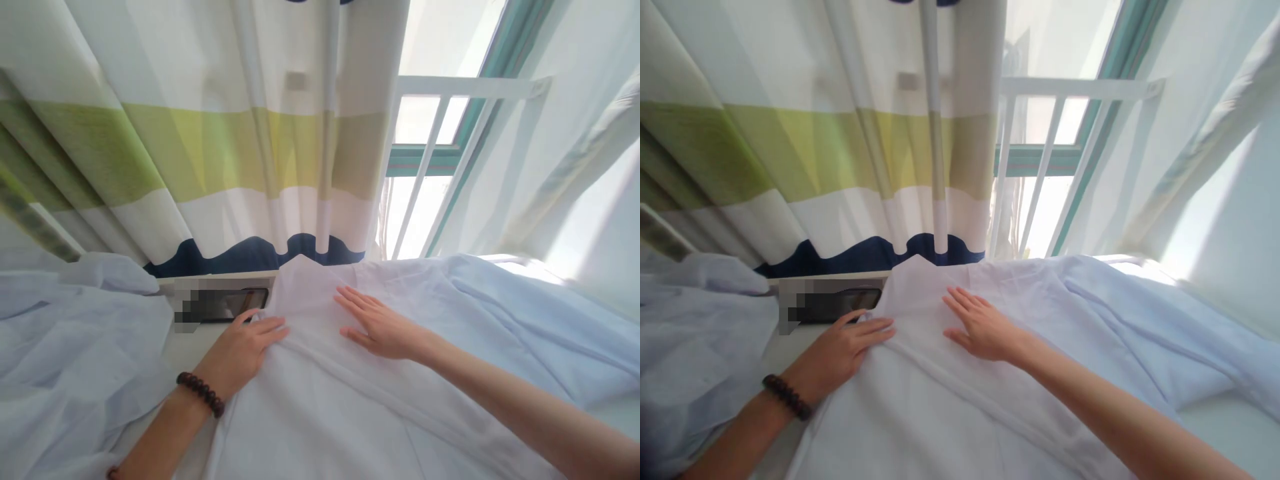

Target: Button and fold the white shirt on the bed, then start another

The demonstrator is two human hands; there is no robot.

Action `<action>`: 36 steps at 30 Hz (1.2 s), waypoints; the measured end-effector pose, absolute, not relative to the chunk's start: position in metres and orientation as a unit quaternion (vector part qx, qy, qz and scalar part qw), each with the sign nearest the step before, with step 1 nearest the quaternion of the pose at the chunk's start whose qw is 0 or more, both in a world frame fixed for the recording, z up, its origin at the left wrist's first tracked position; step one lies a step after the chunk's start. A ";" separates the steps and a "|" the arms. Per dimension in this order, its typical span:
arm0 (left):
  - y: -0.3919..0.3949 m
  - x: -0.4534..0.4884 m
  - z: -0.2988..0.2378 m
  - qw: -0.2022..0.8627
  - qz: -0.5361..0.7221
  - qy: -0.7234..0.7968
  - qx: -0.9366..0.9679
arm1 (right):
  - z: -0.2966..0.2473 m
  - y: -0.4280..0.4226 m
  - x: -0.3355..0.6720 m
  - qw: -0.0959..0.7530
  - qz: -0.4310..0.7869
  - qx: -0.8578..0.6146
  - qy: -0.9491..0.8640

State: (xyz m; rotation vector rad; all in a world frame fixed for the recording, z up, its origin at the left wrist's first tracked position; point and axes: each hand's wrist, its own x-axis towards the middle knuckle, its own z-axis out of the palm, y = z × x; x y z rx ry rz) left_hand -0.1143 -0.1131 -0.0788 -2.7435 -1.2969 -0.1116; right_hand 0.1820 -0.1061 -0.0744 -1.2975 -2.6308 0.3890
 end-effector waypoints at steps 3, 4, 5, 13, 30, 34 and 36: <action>-0.113 -0.112 -0.068 0.038 0.003 -0.469 -0.882 | -0.081 -0.108 0.209 0.064 0.146 -0.447 -0.880; -0.113 -0.108 -0.064 0.044 0.007 -0.473 -0.880 | -0.080 -0.110 0.215 0.066 0.137 -0.450 -0.880; -0.112 -0.101 -0.060 0.052 0.003 -0.470 -0.881 | -0.079 -0.113 0.219 0.075 0.124 -0.451 -0.880; -0.083 -0.010 -0.072 0.058 -0.125 -0.416 -0.899 | -0.077 -0.171 0.233 0.125 0.128 -0.435 -0.882; -0.085 0.008 -0.092 0.009 0.050 -0.543 -0.838 | -0.062 -0.233 0.290 0.092 0.218 -0.486 -0.842; -0.077 0.025 -0.089 0.048 0.007 -0.546 -0.836 | -0.058 -0.201 0.270 0.161 0.139 -0.468 -0.858; -0.075 0.027 -0.093 0.056 -0.008 -0.537 -0.842 | -0.068 -0.189 0.266 0.154 0.146 -0.473 -0.855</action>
